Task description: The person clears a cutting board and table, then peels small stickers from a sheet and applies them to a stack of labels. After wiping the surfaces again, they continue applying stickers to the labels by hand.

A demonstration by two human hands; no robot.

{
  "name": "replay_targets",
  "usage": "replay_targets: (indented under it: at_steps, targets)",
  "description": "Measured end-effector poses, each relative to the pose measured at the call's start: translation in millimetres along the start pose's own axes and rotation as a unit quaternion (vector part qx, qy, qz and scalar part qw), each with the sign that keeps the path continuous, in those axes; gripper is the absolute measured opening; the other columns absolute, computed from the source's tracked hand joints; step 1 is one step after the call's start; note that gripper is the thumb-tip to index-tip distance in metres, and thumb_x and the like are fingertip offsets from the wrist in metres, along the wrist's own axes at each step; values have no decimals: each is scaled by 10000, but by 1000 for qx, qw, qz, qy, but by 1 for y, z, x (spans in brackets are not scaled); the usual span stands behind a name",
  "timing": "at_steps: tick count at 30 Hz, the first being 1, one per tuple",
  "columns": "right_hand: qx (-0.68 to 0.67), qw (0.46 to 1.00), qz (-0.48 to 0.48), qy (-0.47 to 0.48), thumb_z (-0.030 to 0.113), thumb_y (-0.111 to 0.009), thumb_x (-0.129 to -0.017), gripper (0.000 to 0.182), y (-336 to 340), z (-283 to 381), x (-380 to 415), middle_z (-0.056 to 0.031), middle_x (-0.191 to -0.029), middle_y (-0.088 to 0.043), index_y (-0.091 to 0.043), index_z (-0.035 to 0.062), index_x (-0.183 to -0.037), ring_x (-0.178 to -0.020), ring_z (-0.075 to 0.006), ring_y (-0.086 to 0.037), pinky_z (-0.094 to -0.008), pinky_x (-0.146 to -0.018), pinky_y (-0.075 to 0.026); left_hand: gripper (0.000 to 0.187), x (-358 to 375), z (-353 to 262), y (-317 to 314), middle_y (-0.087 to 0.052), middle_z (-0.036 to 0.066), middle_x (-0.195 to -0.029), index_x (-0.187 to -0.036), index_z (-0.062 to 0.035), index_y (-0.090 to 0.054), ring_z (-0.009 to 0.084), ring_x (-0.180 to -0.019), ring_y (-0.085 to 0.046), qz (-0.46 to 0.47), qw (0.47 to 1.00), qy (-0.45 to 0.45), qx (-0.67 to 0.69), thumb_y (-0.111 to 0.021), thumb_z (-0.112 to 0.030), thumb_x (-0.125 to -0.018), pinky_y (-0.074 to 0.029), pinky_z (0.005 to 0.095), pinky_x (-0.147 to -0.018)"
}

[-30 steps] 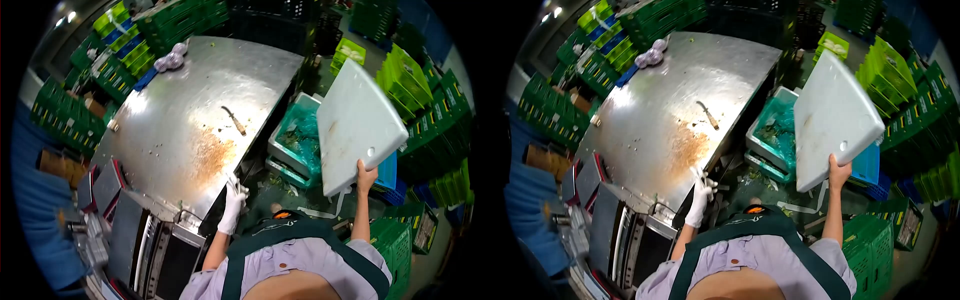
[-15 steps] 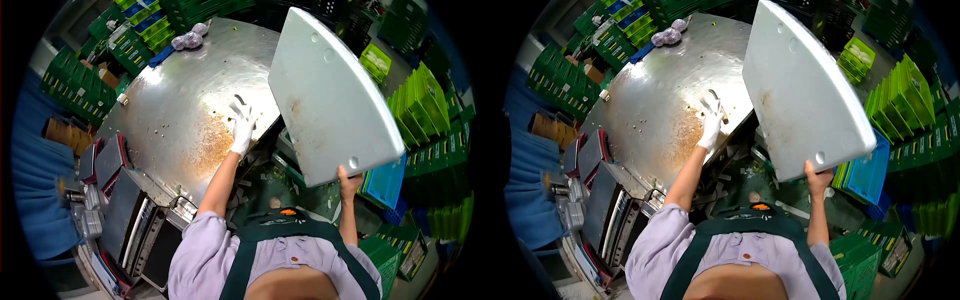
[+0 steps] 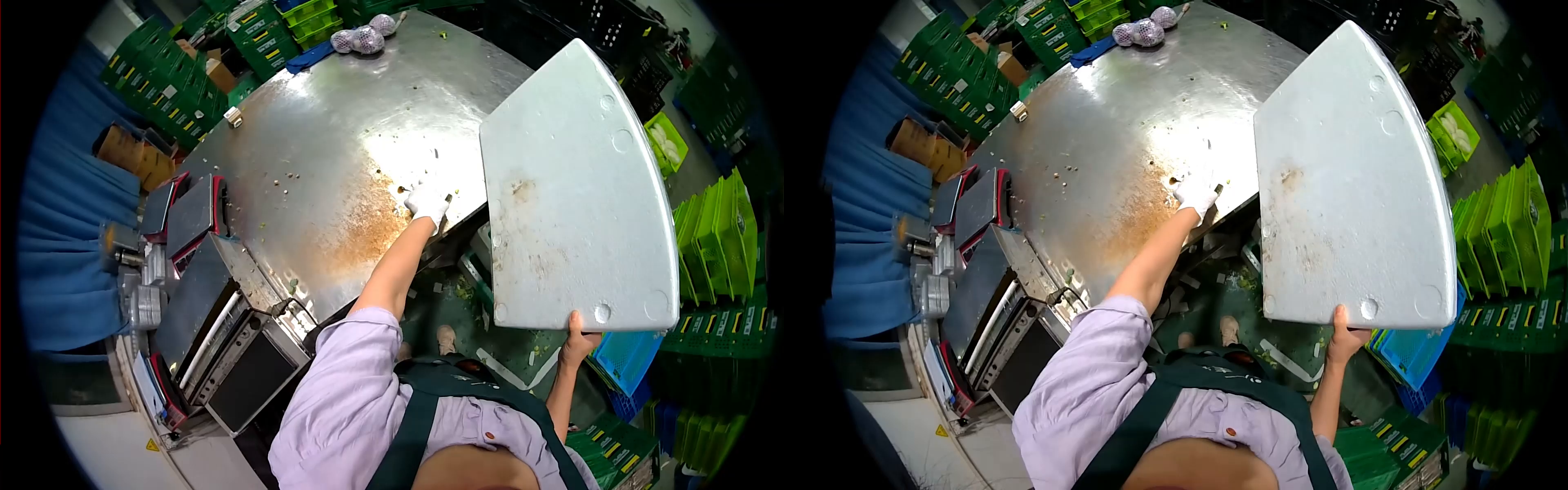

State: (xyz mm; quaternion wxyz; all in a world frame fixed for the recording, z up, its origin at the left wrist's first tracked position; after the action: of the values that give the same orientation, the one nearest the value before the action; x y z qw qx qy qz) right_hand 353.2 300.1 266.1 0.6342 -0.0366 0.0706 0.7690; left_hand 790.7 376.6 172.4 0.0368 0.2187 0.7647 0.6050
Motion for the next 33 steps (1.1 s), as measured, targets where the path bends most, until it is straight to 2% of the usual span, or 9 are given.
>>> replay_targets:
  at_steps: [3,6,9,11,17,21,25,30,33]
  targets:
    - [-26,999,-16,10,76,-680,-709,476,-6,5,-3,-105,-1096,-519,-475,-57,-1117,-963,-179,-498,-316,-883,-370,684,-2,3,-1,-493,182,-1147,-1317,-119,-269,310,-977,-562,47,998,-31,-3,-564,-275,-720,-472,420,-762]
    - [-37,999,-6,7,68,-678,-707,489,-11,16,-10,-101,-1095,-518,-467,-57,-1130,-954,-182,-505,-314,-874,-379,560,1,14,22,-584,222,-969,-1120,10,-430,344,-895,-592,-11,989,19,149,-570,-312,-684,-472,405,-777]
    - [-81,996,9,20,48,-663,-709,503,-10,15,-22,-95,-1086,-518,-453,-43,-1157,-943,-188,-516,-318,-872,-391,360,22,47,68,-587,148,-791,-934,32,-506,226,-681,-591,28,902,-31,430,-594,-147,-635,-468,333,-588]
    - [-134,991,18,10,34,-653,-710,503,-27,25,-22,-93,-1081,-519,-448,-37,-1163,-938,-190,-520,-324,-872,-396,229,60,82,125,-541,58,-666,-808,-15,-522,116,-537,-513,-93,876,-29,473,-611,-124,-627,-435,260,-485]
    - [-132,966,215,49,130,-722,-669,472,-179,55,15,-70,-975,-550,-510,-20,-1063,-866,-161,-532,-299,-796,-430,431,198,211,234,-464,25,-803,-1052,22,-449,98,-601,-466,-271,762,-25,588,-566,-22,-640,-401,228,-506]
    - [-250,898,360,-45,171,-702,-686,482,-311,61,74,-79,-965,-561,-504,-35,-1074,-856,-167,-545,-293,-757,-449,577,278,274,255,-445,21,-816,-1187,25,-365,88,-645,-475,-317,751,12,580,-523,4,-632,-384,194,-509]
    - [-200,877,427,-97,259,-721,-645,558,-406,27,144,-161,-965,-592,-512,-54,-1057,-875,-221,-577,-306,-763,-462,809,328,332,239,-414,113,-1295,-1363,15,-163,101,-730,-519,-311,741,44,594,-450,48,-607,-382,171,-520]
    - [-94,915,355,-167,222,-718,-646,412,-430,0,143,-179,-879,-605,-560,-29,-931,-798,-241,-596,-335,-733,-487,793,357,345,231,-449,68,-819,-1336,19,-202,107,-582,-458,-315,744,101,581,-501,12,-602,-387,186,-480]
    - [-42,957,260,-120,192,-728,-656,330,-403,-21,89,-147,-810,-613,-563,1,-869,-763,-237,-594,-338,-706,-484,764,351,345,225,-463,70,-807,-1310,21,-241,104,-578,-459,-318,735,95,592,-512,-12,-597,-392,192,-477]
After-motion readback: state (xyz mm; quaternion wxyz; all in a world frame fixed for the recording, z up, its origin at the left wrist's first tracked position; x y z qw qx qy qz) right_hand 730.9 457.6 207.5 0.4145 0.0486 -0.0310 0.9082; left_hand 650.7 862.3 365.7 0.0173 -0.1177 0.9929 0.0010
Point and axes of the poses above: each hand's wrist, its own x-axis away from the middle knuckle, its own y-axis out of the back of the hand, z = x × y, the point moved 5 cm from there along -x, towards the middle knuckle
